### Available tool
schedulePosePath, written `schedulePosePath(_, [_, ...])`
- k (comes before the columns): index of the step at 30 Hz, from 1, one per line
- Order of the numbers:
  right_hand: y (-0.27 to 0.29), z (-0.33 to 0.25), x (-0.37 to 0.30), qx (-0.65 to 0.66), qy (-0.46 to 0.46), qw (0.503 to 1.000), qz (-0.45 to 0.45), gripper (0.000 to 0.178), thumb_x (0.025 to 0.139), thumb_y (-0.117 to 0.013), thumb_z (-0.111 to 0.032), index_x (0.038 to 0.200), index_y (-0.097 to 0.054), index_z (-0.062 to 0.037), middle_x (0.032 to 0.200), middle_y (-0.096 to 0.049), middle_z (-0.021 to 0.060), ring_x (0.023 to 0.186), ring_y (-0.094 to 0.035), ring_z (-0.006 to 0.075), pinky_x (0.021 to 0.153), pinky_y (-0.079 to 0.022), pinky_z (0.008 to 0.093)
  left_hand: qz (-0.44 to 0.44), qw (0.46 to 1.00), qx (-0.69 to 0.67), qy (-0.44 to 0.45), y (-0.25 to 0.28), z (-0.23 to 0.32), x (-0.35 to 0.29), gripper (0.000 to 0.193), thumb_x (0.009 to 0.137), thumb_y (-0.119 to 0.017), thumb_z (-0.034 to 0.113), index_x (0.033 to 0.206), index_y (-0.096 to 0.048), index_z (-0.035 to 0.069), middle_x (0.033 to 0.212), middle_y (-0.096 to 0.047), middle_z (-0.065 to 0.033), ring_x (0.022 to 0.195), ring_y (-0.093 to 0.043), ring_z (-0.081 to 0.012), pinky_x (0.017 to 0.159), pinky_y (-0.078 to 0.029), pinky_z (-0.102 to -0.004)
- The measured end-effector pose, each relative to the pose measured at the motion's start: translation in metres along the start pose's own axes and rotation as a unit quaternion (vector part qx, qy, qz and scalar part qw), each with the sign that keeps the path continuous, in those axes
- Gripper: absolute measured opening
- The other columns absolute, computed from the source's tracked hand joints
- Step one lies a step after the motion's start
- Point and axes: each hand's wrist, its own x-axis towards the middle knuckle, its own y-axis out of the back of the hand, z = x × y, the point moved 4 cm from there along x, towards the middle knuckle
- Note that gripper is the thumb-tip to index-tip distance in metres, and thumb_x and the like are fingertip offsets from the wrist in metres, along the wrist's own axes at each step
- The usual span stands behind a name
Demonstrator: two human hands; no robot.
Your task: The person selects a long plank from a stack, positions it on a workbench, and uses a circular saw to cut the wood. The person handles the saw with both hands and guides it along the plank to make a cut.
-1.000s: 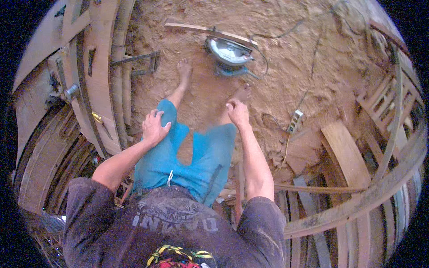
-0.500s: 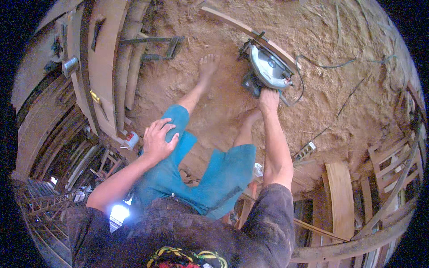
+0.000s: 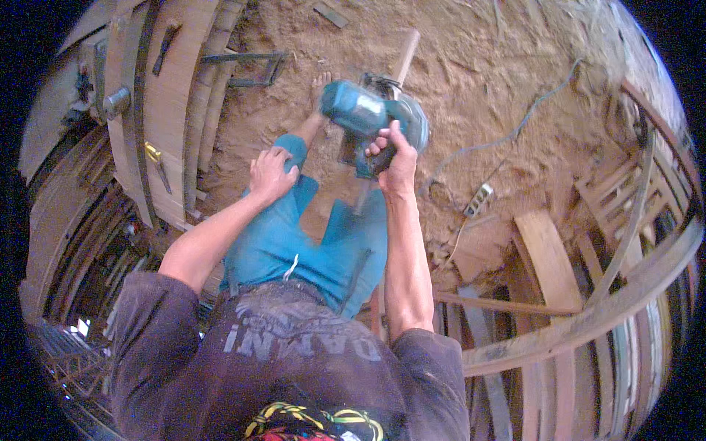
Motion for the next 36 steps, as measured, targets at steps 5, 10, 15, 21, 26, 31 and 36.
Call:
schedulePosePath(5, [0.009,-0.011,-0.11,0.398,0.051,0.916,-0.016,0.036,0.102,-0.066,-0.044,0.088,-0.056,-0.0127,0.068,-0.05,-0.0051,0.065,-0.052,0.0147,0.074,-0.048,0.04,-0.022,0.994,0.081,-0.072,0.003,0.007,-0.009,0.08,0.085,-0.075,0.029,0.156,-0.041,0.016,0.15,-0.049,-0.014,0.142,-0.044,-0.0332,0.112,-0.039,-0.0575])
schedulePosePath(10, [0.045,-0.009,-0.216,0.509,0.159,0.845,-0.026,0.04,0.099,-0.071,-0.038,0.074,-0.051,-0.0149,0.064,-0.048,-0.006,0.062,-0.05,0.0141,0.072,-0.046,0.0366,-0.029,0.959,0.012,-0.283,0.039,0.087,-0.039,0.102,0.081,-0.078,0.025,0.166,-0.02,0.016,0.166,-0.032,-0.0157,0.151,-0.035,-0.0354,0.113,-0.036,-0.0598])
schedulePosePath(15, [0.036,-0.008,-0.32,0.53,0.253,0.809,-0.016,0.042,0.099,-0.072,-0.041,0.072,-0.05,-0.0156,0.064,-0.047,-0.0054,0.061,-0.048,0.0141,0.071,-0.045,0.0354,-0.055,0.822,-0.04,-0.565,0.06,0.16,-0.082,0.097,0.082,-0.08,0.026,0.163,-0.028,0.013,0.166,-0.03,-0.0212,0.145,-0.041,-0.0422,0.107,-0.047,-0.0555])
schedulePosePath(21, [0.009,-0.017,-0.39,0.421,0.286,0.858,0.065,0.03,0.103,-0.066,-0.031,0.078,-0.053,-0.0197,0.06,-0.047,-0.006,0.056,-0.051,0.0133,0.063,-0.049,0.035,-0.21,0.789,-0.012,-0.578,0.056,0.187,-0.114,0.093,0.086,-0.074,0.026,0.163,-0.026,0.005,0.161,-0.04,-0.0244,0.145,-0.044,-0.0429,0.114,-0.043,-0.0517])
schedulePosePath(26, [0.007,-0.02,-0.473,0.284,0.309,0.899,0.126,0.024,0.097,-0.078,-0.028,0.092,-0.059,-0.0122,0.067,-0.052,-0.0041,0.055,-0.052,0.0098,0.052,-0.045,0.0299,-0.431,0.734,-0.069,-0.52,0.004,0.212,-0.127,0.06,0.089,-0.069,0.021,0.143,-0.051,0.002,0.137,-0.061,-0.0198,0.124,-0.059,-0.0377,0.103,-0.05,-0.0467])
schedulePosePath(31, [-0.05,-0.038,-0.482,0.284,0.404,0.854,0.165,0.027,0.097,-0.078,-0.027,0.092,-0.06,-0.0084,0.068,-0.052,-0.0024,0.056,-0.053,0.0108,0.052,-0.046,0.0295,-0.721,0.555,-0.196,-0.366,-0.028,0.237,-0.152,0.033,0.101,-0.056,0.02,0.129,-0.062,0.004,0.118,-0.072,-0.0122,0.106,-0.07,-0.0286,0.095,-0.056,-0.0437])
schedulePosePath(36, [-0.05,-0.077,-0.534,0.296,0.528,0.777,0.17,0.027,0.097,-0.078,-0.029,0.098,-0.062,-0.008,0.063,-0.05,-0.0032,0.052,-0.05,0.0104,0.049,-0.046,0.03,-0.49,0.525,0.14,-0.682,0.002,0.266,-0.206,0.038,0.103,-0.055,0.032,0.13,-0.062,0.007,0.123,-0.072,-0.008,0.112,-0.068,-0.0278,0.106,-0.046,-0.0487])
